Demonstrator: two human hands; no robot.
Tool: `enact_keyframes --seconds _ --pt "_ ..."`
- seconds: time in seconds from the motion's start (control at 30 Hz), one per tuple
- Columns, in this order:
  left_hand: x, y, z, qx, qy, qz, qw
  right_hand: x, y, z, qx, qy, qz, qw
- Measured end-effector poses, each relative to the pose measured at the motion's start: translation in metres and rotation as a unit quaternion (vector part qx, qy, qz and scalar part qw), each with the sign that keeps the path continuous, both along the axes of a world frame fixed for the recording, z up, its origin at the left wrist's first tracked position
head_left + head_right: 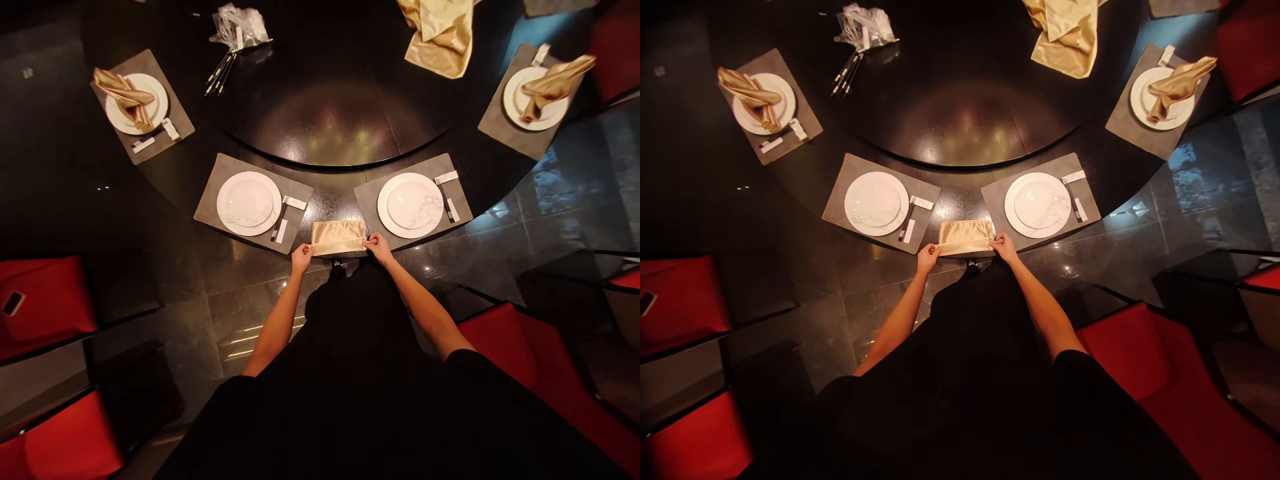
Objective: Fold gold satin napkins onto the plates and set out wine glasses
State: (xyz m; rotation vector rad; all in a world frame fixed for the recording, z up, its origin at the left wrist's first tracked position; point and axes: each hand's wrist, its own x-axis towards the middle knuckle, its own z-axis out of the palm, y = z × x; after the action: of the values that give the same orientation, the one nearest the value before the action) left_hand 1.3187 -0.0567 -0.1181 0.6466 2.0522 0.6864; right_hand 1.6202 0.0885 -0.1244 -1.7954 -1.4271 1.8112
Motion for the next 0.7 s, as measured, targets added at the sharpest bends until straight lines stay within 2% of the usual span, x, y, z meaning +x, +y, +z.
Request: enact_keyframes --seconds 0.07,0.17,0.27,0.33,0.4,0.53,0.63,0.7 --pt "0.000 0.000 0.001 -0.011 0.045 -0.042 0.998 0.005 0.003 -0.006 0.031 -0.024 0.040 0.998" --pt "0.004 0.002 0.010 0.038 0.163 -0.127 0.978 0.009 0.009 -0.008 0.154 -0.066 0.137 0.976" --pt "0.010 0.006 0.020 0.107 0.210 -0.292 0.927 0.011 0.013 -0.007 0.276 -0.065 0.267 0.921" --pt "0.012 0.012 0.021 0.128 0.193 -0.409 0.883 0.010 0.016 -0.007 0.309 -0.048 0.345 0.885" --pt "0.011 0.019 0.019 0.121 0.182 -0.483 0.848 0.010 0.018 -0.008 0.312 -0.042 0.402 0.860" --pt "0.005 0.033 0.006 0.066 0.187 -0.547 0.814 0.010 0.023 -0.008 0.302 -0.044 0.470 0.828" --pt "0.003 0.039 0.002 0.055 0.192 -0.550 0.811 0.011 0.027 -0.009 0.293 -0.035 0.504 0.812" --pt "0.003 0.042 0.004 0.053 0.198 -0.547 0.812 0.013 0.030 -0.011 0.285 -0.029 0.511 0.810"
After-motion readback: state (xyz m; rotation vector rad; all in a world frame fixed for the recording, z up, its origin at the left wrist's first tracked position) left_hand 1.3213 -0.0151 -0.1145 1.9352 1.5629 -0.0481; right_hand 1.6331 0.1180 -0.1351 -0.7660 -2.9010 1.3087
